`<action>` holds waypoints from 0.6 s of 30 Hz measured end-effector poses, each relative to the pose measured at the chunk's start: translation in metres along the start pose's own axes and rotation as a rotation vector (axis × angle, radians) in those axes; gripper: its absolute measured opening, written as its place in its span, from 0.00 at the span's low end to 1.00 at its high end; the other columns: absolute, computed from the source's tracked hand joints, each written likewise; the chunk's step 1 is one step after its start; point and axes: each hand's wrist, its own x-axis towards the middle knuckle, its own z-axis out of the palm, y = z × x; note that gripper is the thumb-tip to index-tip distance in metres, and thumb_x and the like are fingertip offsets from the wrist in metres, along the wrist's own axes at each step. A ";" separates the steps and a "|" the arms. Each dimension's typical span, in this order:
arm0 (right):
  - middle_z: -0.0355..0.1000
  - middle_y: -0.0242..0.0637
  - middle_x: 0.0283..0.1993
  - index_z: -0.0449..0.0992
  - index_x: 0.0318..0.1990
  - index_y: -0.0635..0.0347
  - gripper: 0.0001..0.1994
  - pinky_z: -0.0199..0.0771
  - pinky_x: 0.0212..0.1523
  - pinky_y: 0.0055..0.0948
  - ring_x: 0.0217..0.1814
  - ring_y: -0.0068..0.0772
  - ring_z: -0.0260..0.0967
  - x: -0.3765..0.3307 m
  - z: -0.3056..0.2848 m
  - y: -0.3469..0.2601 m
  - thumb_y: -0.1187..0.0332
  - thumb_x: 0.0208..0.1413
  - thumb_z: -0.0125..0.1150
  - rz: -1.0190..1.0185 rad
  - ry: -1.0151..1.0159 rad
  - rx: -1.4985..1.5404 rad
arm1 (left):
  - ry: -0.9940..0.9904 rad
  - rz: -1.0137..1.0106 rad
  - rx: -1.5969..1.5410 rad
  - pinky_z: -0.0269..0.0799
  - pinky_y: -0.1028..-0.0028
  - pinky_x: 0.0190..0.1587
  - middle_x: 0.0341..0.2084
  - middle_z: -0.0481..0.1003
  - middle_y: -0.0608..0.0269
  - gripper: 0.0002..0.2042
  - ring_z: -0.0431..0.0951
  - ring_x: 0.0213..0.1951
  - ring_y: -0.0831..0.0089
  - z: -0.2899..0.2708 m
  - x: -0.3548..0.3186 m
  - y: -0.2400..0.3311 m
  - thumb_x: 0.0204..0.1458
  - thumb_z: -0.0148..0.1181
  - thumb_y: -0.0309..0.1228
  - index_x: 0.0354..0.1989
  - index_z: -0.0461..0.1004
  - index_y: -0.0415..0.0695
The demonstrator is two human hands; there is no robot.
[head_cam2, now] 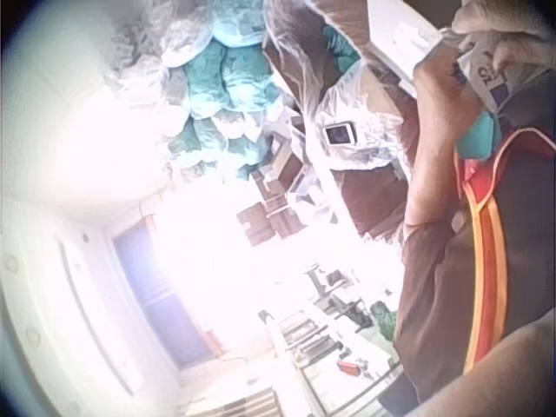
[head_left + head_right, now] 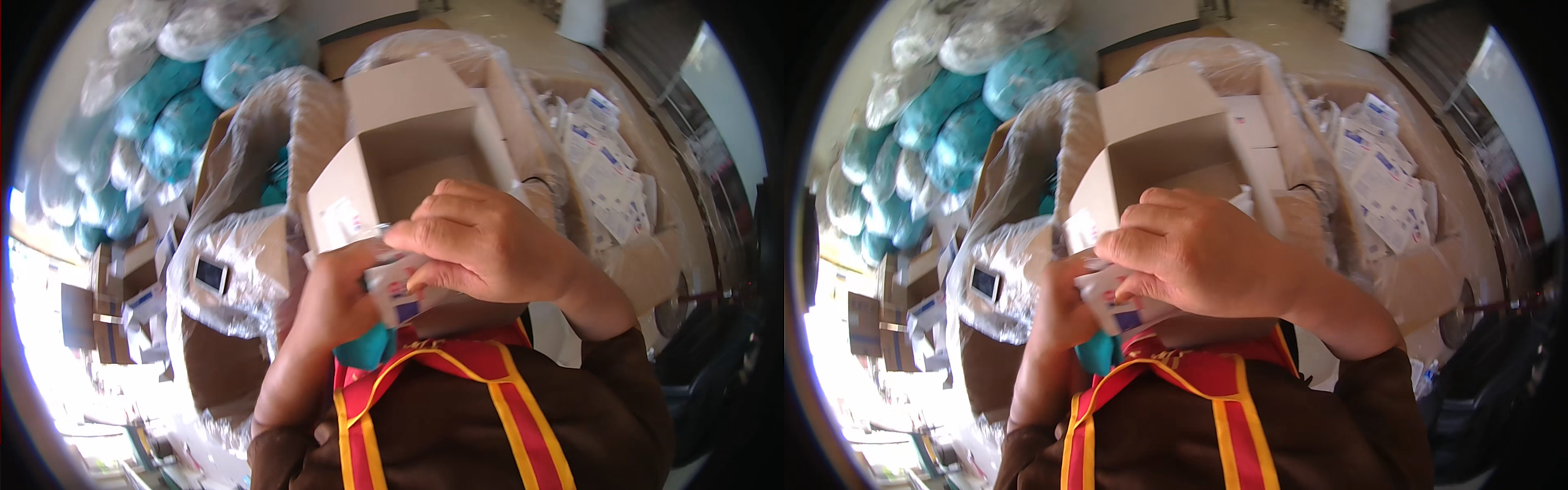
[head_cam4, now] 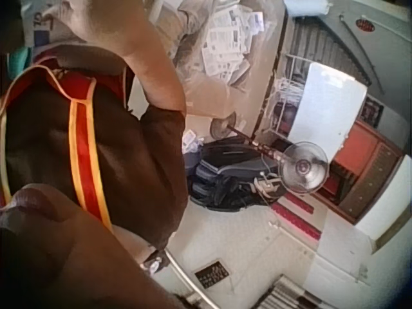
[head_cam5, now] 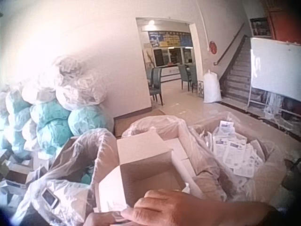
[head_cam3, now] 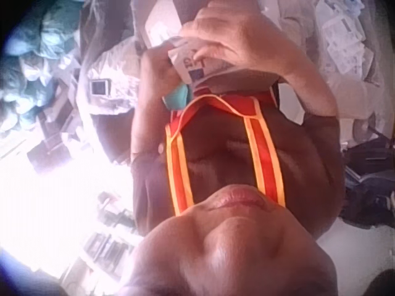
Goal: The person is sorting and packing facial masks into a box.
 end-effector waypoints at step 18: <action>0.72 0.26 0.27 0.75 0.33 0.62 0.03 0.65 0.29 0.18 0.28 0.14 0.66 -0.163 -0.124 0.042 0.73 0.56 0.59 0.987 0.385 0.141 | 0.557 -0.037 -0.566 0.69 0.82 0.37 0.29 0.78 0.65 0.04 0.75 0.31 0.82 -0.008 0.039 -0.003 0.50 0.62 0.20 0.33 0.74 0.38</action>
